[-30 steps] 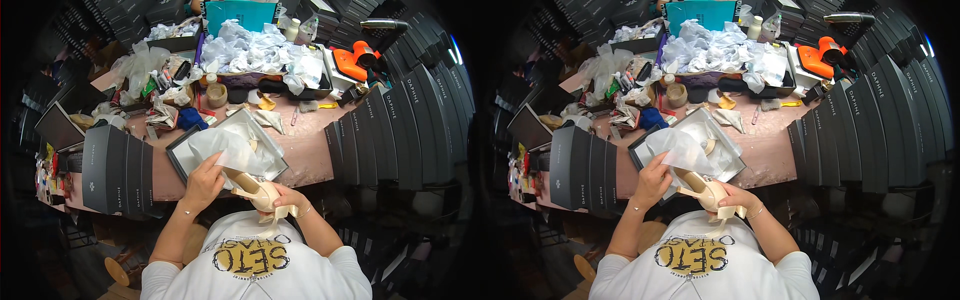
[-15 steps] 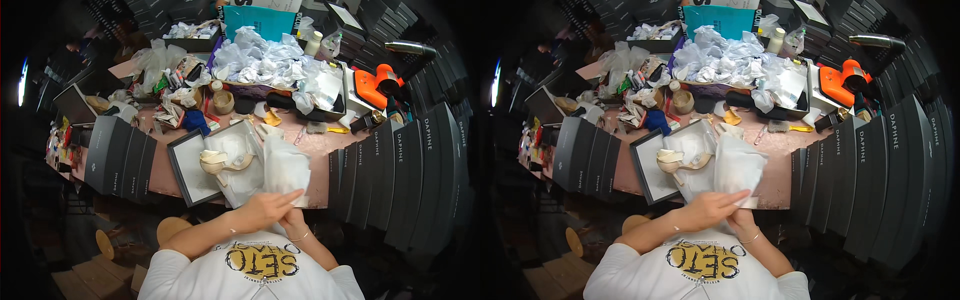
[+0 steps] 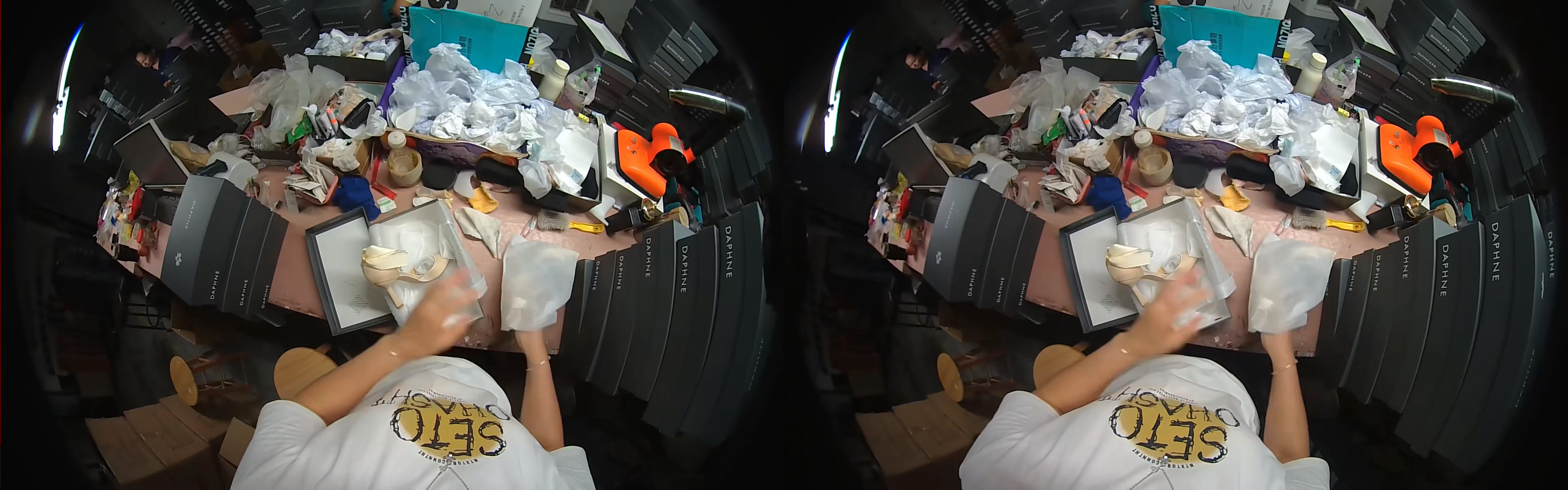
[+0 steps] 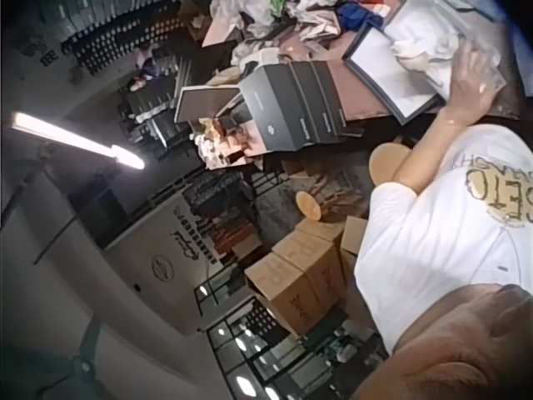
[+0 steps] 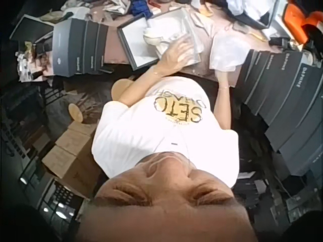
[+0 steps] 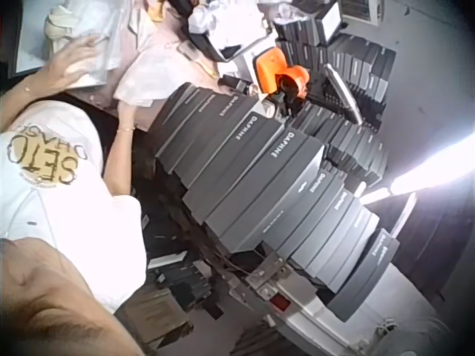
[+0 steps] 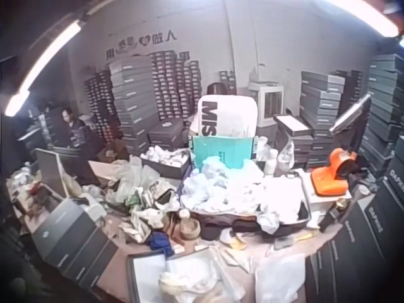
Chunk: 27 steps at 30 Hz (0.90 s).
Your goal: Inspecting and packing high-heeled shoes into boxes with tissue paper.
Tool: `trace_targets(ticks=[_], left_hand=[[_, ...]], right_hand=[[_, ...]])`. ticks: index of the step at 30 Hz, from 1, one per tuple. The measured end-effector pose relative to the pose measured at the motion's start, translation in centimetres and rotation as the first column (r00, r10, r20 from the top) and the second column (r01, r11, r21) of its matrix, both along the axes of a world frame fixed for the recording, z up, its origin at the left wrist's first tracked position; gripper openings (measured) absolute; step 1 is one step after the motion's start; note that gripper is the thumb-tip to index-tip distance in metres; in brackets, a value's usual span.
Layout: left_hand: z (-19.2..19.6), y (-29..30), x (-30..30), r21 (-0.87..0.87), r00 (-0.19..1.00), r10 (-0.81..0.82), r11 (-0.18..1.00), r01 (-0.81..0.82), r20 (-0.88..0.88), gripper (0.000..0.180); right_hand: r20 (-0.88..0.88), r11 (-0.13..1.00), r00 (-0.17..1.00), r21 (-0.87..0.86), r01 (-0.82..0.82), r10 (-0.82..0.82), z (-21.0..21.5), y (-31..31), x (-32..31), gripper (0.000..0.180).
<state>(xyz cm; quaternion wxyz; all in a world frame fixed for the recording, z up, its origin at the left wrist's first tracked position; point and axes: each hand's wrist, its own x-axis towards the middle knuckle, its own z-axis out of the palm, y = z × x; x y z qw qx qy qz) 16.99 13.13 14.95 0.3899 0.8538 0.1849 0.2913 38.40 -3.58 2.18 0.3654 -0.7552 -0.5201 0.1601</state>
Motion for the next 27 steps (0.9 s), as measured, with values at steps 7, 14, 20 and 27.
trace_targets(ticks=[7,14,20,27], left_hand=[[-10.4,9.5,-10.4,-0.708,0.839,0.497,0.51,-0.488,-0.221,0.044],[-7.8,0.3,-5.9,-0.755,0.925,0.377,0.593,-0.28,-0.047,0.036],[-10.6,7.5,-6.0,-0.498,0.932,0.293,0.788,-0.361,-0.212,0.031],[-17.1,14.1,2.7,0.061,0.623,0.286,0.932,-0.357,-0.728,0.027]], right_hand=[[-0.596,0.919,0.797,-0.251,-0.302,0.099,10.6,5.8,-8.6,0.054],[-0.525,0.987,0.844,-0.046,-0.154,0.107,3.2,11.0,-12.9,0.06],[-0.56,0.96,0.795,0.001,-0.279,0.232,10.6,5.6,-9.9,0.044],[-0.704,0.992,0.706,-0.02,-0.127,0.077,13.1,-1.5,-5.6,0.045]])
